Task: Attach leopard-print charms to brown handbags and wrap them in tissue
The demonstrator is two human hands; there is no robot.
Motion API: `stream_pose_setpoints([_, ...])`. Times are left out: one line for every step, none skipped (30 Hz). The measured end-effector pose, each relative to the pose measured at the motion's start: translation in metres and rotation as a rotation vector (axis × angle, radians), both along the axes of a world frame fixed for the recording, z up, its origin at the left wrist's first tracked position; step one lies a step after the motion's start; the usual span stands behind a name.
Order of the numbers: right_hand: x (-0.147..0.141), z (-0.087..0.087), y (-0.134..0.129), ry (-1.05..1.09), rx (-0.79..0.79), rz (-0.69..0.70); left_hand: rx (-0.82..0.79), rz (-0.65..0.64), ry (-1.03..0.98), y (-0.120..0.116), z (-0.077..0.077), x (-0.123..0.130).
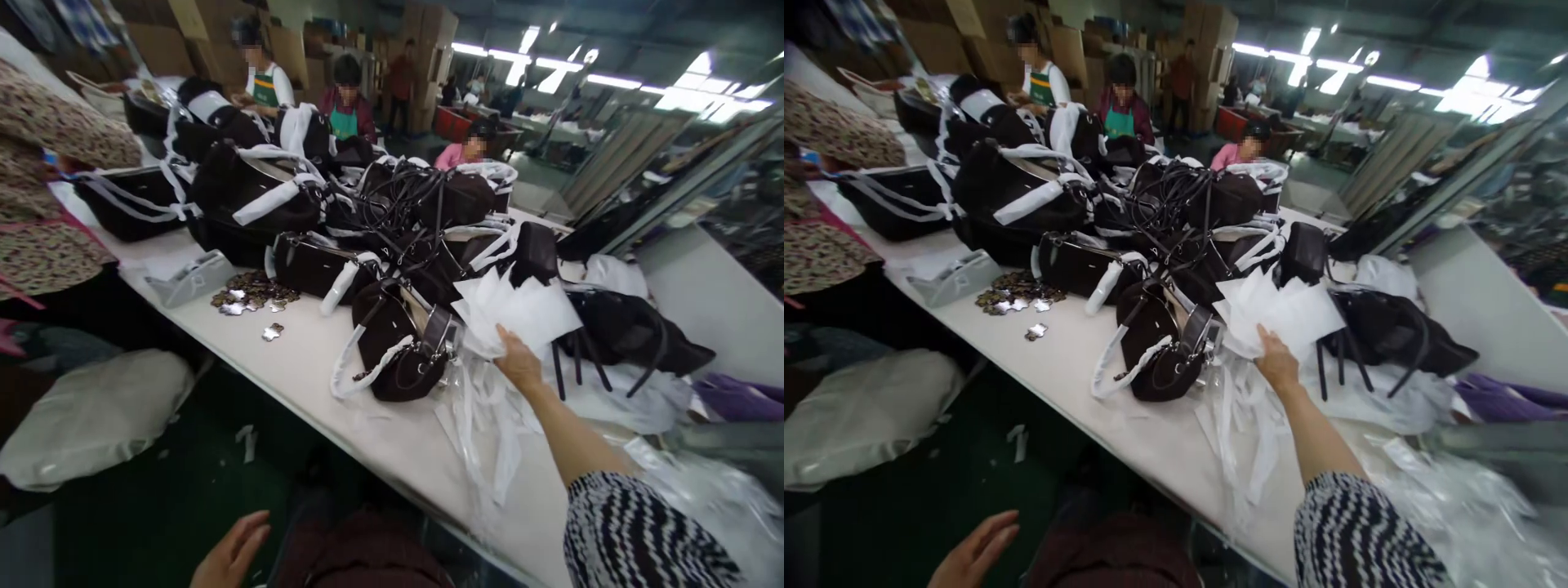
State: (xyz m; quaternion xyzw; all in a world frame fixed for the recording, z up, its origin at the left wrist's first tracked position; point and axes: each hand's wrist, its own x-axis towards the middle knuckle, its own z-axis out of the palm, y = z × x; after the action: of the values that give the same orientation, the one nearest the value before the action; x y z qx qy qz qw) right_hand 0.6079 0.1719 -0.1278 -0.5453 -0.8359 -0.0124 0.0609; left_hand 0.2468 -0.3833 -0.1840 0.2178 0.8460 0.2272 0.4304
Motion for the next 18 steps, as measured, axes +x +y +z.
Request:
stream_pose_setpoints([-0.006,-0.013,-0.002,-0.017,-0.037,-0.001,0.007,-0.022,0.003,0.014,0.001,-0.010])
stream_pose_setpoints([-0.010,-0.023,-0.002,-0.030,-0.059,-0.014,0.022,-0.045,0.006,0.030,0.002,-0.019])
stream_pose_setpoints([-0.013,-0.029,-0.002,-0.043,-0.075,-0.032,0.046,-0.065,0.006,0.047,0.003,-0.029])
stream_pose_setpoints([-0.015,-0.032,-0.001,-0.059,-0.091,-0.047,0.078,-0.084,0.013,0.065,0.003,-0.038])
stream_pose_setpoints([-0.015,-0.033,0.002,-0.080,-0.115,-0.056,0.123,-0.109,0.039,0.085,0.003,-0.047])
stream_pose_setpoints([-0.015,-0.031,0.005,-0.105,-0.149,-0.059,0.177,-0.142,0.096,0.105,0.002,-0.054])
stream_pose_setpoints([-0.014,-0.027,0.007,-0.133,-0.187,-0.061,0.239,-0.198,0.179,0.125,0.002,-0.061])
stream_pose_setpoints([-0.014,-0.023,0.010,-0.161,-0.222,-0.065,0.307,-0.275,0.277,0.144,0.002,-0.067])
stream_pose_setpoints([-0.013,-0.018,0.011,-0.187,-0.253,-0.070,0.373,-0.378,0.376,0.163,0.002,-0.071])
stream_pose_setpoints([-0.013,-0.012,0.011,-0.207,-0.278,-0.075,0.434,-0.502,0.458,0.181,0.002,-0.074])
stream_pose_setpoints([-0.014,-0.007,0.010,-0.224,-0.299,-0.083,0.482,-0.631,0.520,0.198,0.003,-0.076])
stream_pose_setpoints([-0.015,-0.001,0.007,-0.236,-0.319,-0.091,0.516,-0.752,0.561,0.212,0.003,-0.078])
stream_pose_setpoints([-0.017,0.004,0.004,-0.245,-0.338,-0.101,0.536,-0.856,0.587,0.226,0.002,-0.080])
stream_pose_setpoints([-0.020,0.010,0.001,-0.252,-0.355,-0.111,0.544,-0.935,0.606,0.237,0.001,-0.082])
stream_pose_setpoints([-0.022,0.014,-0.003,-0.257,-0.372,-0.118,0.548,-0.993,0.619,0.246,-0.001,-0.084])
stream_pose_setpoints([-0.023,0.019,-0.007,-0.259,-0.387,-0.123,0.555,-1.034,0.629,0.254,-0.005,-0.087])
stream_pose_setpoints([-0.025,0.023,-0.010,-0.258,-0.401,-0.126,0.565,-1.068,0.634,0.260,-0.008,-0.090])
stream_pose_setpoints([-0.025,0.026,-0.013,-0.251,-0.407,-0.129,0.577,-1.098,0.636,0.264,-0.012,-0.093])
